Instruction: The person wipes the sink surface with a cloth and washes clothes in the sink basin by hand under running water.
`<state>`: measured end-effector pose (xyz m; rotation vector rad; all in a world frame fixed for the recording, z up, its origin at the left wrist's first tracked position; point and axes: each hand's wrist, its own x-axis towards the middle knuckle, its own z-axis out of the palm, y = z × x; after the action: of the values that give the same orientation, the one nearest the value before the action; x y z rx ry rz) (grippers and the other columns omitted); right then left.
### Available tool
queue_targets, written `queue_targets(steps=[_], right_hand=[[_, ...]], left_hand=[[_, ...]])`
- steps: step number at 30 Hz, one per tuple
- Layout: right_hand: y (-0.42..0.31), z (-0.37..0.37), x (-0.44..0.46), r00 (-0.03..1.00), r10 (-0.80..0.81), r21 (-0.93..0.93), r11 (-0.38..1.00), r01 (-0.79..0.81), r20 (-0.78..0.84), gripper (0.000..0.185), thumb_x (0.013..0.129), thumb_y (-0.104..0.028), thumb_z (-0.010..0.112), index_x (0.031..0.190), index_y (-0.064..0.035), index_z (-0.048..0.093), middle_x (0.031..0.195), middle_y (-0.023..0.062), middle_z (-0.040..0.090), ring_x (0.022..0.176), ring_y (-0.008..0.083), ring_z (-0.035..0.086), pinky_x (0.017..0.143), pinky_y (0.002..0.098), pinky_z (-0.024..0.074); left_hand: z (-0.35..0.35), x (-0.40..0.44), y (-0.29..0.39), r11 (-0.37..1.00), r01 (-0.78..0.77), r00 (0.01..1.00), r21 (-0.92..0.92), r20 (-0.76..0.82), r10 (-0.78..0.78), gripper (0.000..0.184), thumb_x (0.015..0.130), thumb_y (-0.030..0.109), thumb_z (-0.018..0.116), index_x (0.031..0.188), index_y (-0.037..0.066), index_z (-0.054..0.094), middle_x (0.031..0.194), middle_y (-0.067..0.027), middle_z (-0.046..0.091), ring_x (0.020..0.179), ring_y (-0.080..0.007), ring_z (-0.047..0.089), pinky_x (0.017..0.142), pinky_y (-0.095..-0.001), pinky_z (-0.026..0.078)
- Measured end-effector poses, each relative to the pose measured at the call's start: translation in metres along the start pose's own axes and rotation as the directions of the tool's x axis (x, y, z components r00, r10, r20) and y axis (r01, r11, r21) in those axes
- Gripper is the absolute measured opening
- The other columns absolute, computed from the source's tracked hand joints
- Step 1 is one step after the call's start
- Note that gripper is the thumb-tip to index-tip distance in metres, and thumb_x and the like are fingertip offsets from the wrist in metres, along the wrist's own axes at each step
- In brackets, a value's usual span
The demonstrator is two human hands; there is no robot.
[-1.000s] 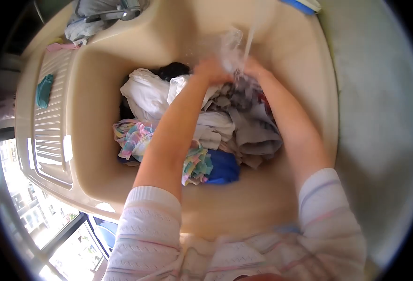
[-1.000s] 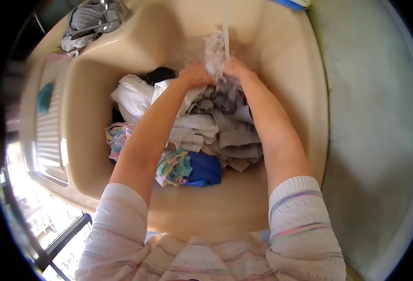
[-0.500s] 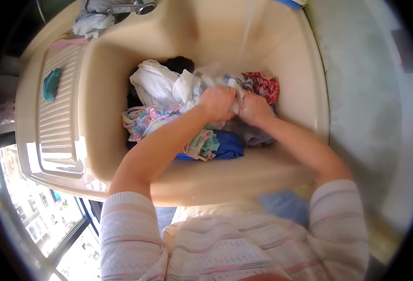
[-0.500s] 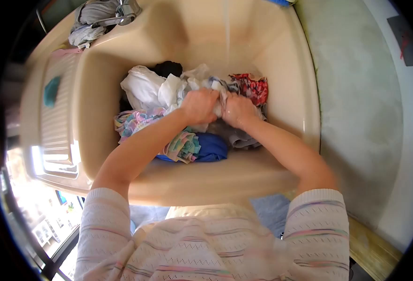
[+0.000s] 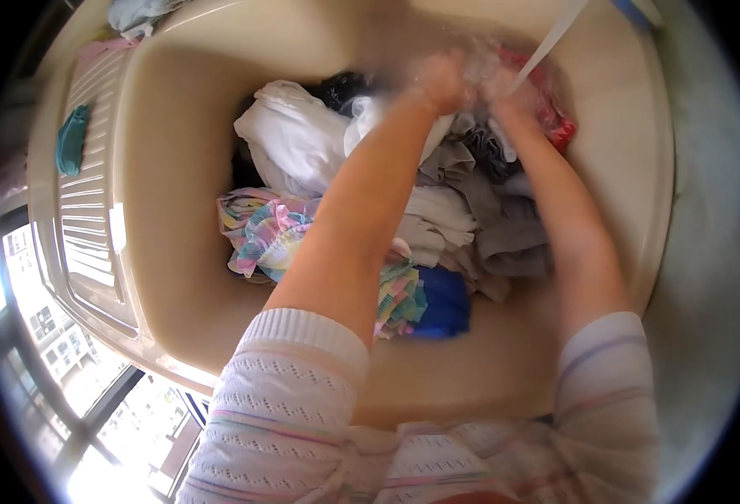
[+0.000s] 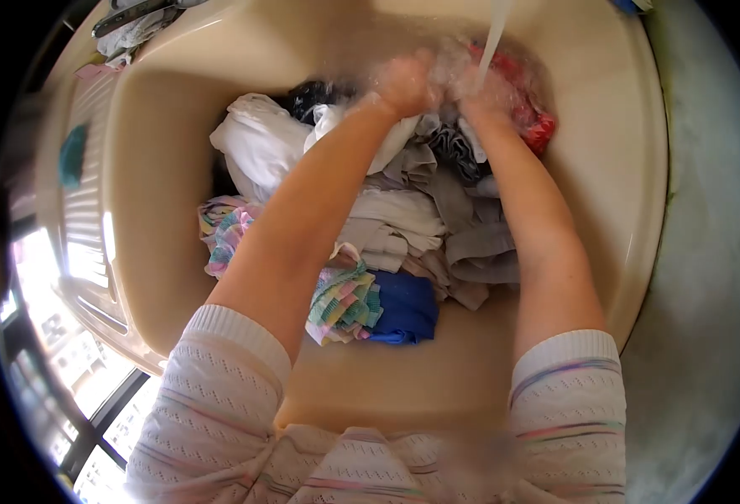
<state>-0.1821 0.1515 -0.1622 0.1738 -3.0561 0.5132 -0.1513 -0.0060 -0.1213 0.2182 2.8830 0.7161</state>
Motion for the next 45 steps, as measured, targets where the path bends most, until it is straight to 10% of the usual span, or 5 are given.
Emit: queue_targets(steps=[19,25,31,35,45], right_hand=[[-0.062,-0.069,-0.106,0.982,-0.182,-0.371,0.909,0.189,0.054,0.035,0.081,-0.015,0.042,0.111,0.0005,0.052,0.118,0.0123,0.048,0.111,0.0287,0.041,0.09,0.0463,0.0293],[-0.068,-0.14,-0.097,0.927,-0.153,0.223,0.972,0.078,0.343,0.036,0.076,-0.031,0.057,0.1,-0.0045,0.06,0.097,0.009,0.061,0.087,0.0248,0.06,0.078,0.0341,0.0464],[-0.067,-0.241,-0.081,0.906,-0.093,0.899,-0.113,-0.423,0.414,0.031,0.086,-0.025,0.054,0.11,-0.0042,0.055,0.096,0.0073,0.061,0.083,0.0155,0.058,0.073,0.0282,0.0466],[-0.021,-0.201,-0.03,0.997,-0.079,0.603,0.794,0.075,-0.021,0.044,0.084,-0.029,0.059,0.118,-0.0023,0.05,0.106,0.0125,0.059,0.091,0.0201,0.058,0.078,0.0295,0.0462],[-0.005,-0.018,-0.01,0.98,-0.019,-0.108,0.993,0.041,0.2,0.056,0.083,-0.044,0.045,0.133,-0.0216,0.032,0.137,0.0128,0.032,0.123,0.0354,0.032,0.089,0.0638,0.0254]], left_hand=[[-0.152,-0.271,-0.038,0.993,-0.061,0.934,0.102,0.357,0.021,0.056,0.062,0.01,0.064,0.116,0.014,0.051,0.109,-0.0162,0.056,0.096,-0.0323,0.055,0.079,-0.0385,0.046],[-0.21,-0.232,0.02,0.934,-0.132,0.985,-0.332,0.058,0.16,0.037,0.061,0.013,0.062,0.096,0.003,0.061,0.074,-0.019,0.06,0.068,-0.0321,0.059,0.065,-0.0369,0.047],[-0.228,-0.133,0.072,0.915,-0.398,0.911,-0.063,-0.148,0.386,0.048,0.063,0.016,0.062,0.111,0.011,0.057,0.097,-0.0167,0.059,0.09,-0.0266,0.059,0.078,-0.0345,0.046],[-0.161,-0.085,0.044,0.949,-0.287,0.945,0.134,-0.122,0.303,0.066,0.065,0.029,0.065,0.128,0.025,0.043,0.129,-0.016,0.04,0.116,-0.0368,0.042,0.093,-0.0414,0.039],[-0.045,-0.001,0.018,0.972,0.128,0.972,0.196,0.172,-0.163,0.046,0.081,0.035,0.044,0.126,0.023,0.042,0.13,-0.0145,0.038,0.12,-0.0372,0.037,0.094,-0.0522,0.035]])
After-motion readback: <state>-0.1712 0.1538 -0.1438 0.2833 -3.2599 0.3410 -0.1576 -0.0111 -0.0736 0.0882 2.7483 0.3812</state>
